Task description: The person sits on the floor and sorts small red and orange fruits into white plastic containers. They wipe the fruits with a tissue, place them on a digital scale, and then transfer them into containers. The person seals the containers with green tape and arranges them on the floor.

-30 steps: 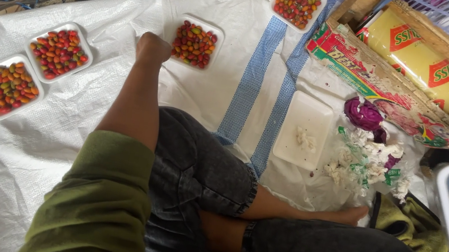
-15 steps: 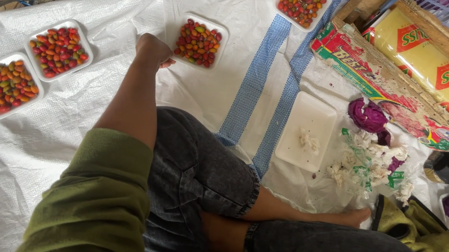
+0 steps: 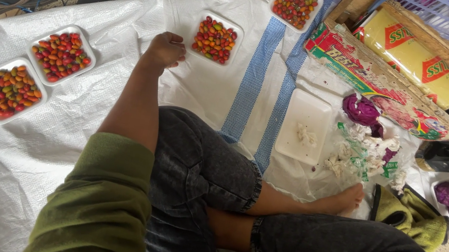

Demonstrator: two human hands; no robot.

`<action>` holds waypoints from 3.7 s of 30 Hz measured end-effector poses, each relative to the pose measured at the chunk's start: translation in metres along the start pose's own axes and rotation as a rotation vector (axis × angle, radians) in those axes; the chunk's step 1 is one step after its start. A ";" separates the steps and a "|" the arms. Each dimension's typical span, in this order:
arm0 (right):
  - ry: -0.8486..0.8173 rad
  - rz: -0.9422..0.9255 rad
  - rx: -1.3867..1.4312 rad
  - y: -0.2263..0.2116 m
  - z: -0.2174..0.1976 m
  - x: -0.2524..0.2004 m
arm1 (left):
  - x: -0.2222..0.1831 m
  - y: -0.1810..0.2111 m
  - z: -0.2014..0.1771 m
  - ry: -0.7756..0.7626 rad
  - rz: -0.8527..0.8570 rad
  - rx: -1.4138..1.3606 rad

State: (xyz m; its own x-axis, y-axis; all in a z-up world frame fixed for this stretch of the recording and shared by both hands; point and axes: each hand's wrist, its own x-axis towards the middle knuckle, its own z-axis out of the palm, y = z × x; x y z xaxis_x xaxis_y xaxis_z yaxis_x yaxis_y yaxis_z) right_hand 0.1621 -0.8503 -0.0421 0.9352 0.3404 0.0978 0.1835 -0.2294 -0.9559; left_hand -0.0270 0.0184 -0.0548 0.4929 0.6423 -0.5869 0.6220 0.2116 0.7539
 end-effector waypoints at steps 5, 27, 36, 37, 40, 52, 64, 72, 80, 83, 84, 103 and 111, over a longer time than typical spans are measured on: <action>0.085 0.160 0.683 -0.176 0.221 -0.026 | -0.002 0.000 0.002 -0.046 0.066 0.310; -0.244 0.074 -0.271 -0.192 0.493 -0.075 | -0.234 -0.028 0.099 -0.484 0.735 0.393; -0.303 0.231 -0.341 -0.206 0.557 -0.006 | -0.186 -0.030 0.084 -0.283 0.655 0.284; -0.308 0.227 -0.341 -0.195 0.573 0.012 | -0.165 -0.023 0.080 -0.277 0.654 0.283; -0.302 0.288 -0.256 -0.168 0.615 0.070 | -0.098 -0.010 0.066 -0.015 0.584 0.200; -0.192 0.464 -0.135 -0.132 0.684 0.174 | 0.106 -0.046 0.055 0.143 0.230 0.255; -0.265 0.423 -0.059 -0.139 0.704 0.161 | 0.055 -0.070 0.001 0.211 0.203 -0.079; -0.744 0.276 -0.116 -0.218 0.777 0.071 | -0.102 -0.147 -0.122 0.428 0.250 -0.853; -1.163 0.139 -0.464 -0.288 0.812 -0.060 | -0.229 -0.222 -0.171 0.680 0.042 -0.838; -1.328 0.075 -0.622 -0.300 0.815 -0.081 | -0.233 -0.260 -0.166 0.745 0.008 -0.847; -1.392 0.107 -0.617 -0.298 0.816 -0.083 | -0.231 -0.275 -0.162 0.774 -0.003 -0.869; -1.076 -0.241 0.158 -0.287 0.709 -0.078 | -0.239 -0.243 -0.139 1.032 0.237 0.118; -0.954 0.259 0.338 -0.250 0.579 -0.013 | -0.209 -0.052 -0.014 0.426 0.666 -0.051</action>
State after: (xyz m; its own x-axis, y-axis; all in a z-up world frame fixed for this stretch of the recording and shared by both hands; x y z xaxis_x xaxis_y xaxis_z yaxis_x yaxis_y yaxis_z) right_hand -0.0711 -0.2693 0.0351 0.2792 0.9297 -0.2402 -0.2206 -0.1813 -0.9584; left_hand -0.1711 -0.1166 0.0328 0.4697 0.8702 0.1484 0.2438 -0.2895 0.9256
